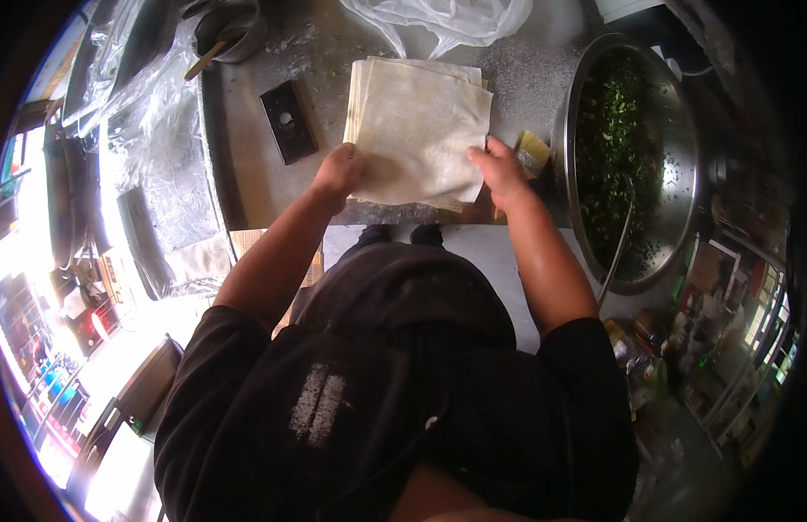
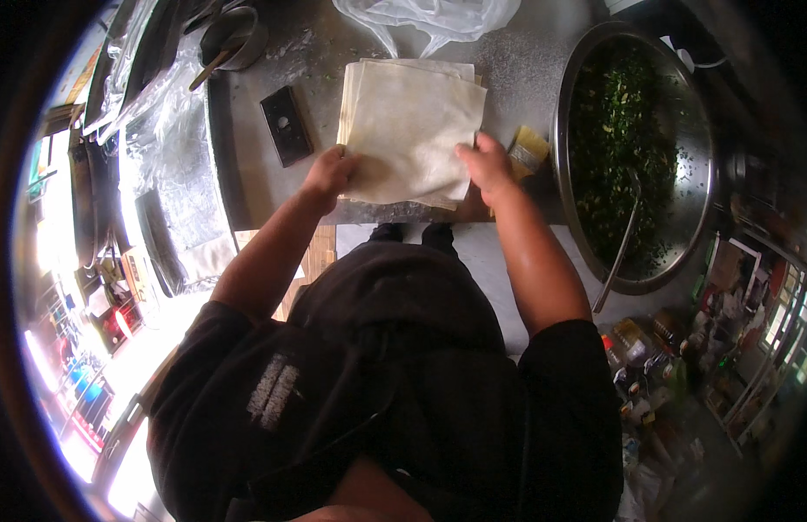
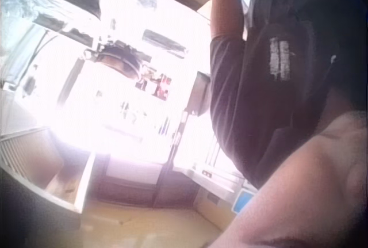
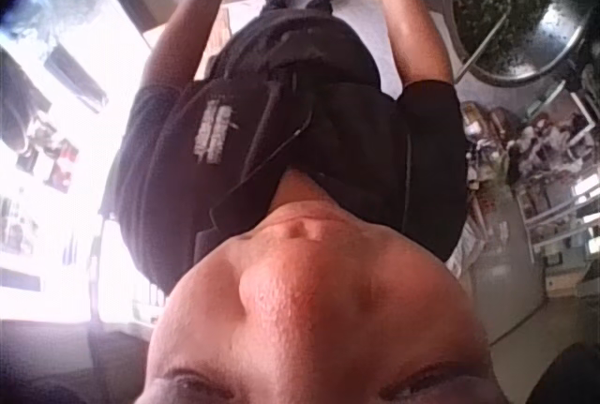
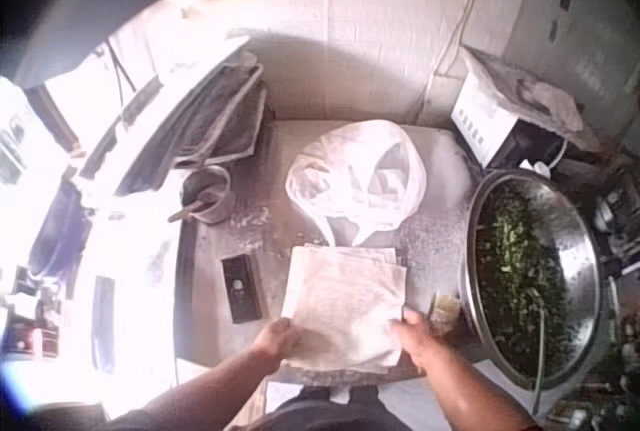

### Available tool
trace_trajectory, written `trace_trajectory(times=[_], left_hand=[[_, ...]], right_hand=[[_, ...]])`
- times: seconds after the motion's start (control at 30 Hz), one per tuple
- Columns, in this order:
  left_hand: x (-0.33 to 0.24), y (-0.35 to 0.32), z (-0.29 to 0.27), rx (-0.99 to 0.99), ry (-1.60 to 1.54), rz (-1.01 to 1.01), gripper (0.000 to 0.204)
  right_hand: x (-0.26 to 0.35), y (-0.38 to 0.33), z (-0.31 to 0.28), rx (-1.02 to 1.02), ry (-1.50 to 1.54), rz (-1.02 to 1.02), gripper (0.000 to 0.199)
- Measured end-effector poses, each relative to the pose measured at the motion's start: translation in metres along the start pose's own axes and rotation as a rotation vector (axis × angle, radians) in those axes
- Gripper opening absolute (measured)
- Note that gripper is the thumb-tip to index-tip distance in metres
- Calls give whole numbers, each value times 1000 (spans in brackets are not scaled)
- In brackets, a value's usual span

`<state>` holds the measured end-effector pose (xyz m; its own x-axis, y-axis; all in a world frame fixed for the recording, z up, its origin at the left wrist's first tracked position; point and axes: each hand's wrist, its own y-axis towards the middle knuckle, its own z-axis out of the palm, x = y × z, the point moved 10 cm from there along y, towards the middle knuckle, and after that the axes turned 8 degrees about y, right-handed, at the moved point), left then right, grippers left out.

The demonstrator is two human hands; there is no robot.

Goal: The person prepares a metal tray by lining it with plastic wrap, then repeatedly scoops chopped green vegetables onto thin square wrappers, folds them into packets, and stacks them on the tray. The person uses a ladle to transfer the filling and a brush to apply liquid to the wrappers.

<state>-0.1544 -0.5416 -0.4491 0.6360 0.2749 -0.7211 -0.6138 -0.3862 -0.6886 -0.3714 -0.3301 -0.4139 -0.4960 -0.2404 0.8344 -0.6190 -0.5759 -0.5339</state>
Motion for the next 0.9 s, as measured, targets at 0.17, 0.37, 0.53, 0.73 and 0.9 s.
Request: trace_trajectory(times=[0.17, 0.37, 0.53, 0.73, 0.9], left_hand=[[-18, -5, -6, -64, 301, 104, 26], [0, 16, -6, 101, 297, -42, 35], [0, 14, -10, -34, 340, 10, 26], [-4, -8, -8, -140, 174, -32, 28], [-20, -12, -7, -82, 300, 78, 29]], right_hand=[[-3, -16, -3, -34, -206, 167, 29], [-24, -44, -7, -49, -265, 316, 27], [-21, -4, -27, -224, -177, 211, 30], [41, 21, -9, -437, -696, -173, 29], [78, -35, 7, -240, -962, -105, 39]])
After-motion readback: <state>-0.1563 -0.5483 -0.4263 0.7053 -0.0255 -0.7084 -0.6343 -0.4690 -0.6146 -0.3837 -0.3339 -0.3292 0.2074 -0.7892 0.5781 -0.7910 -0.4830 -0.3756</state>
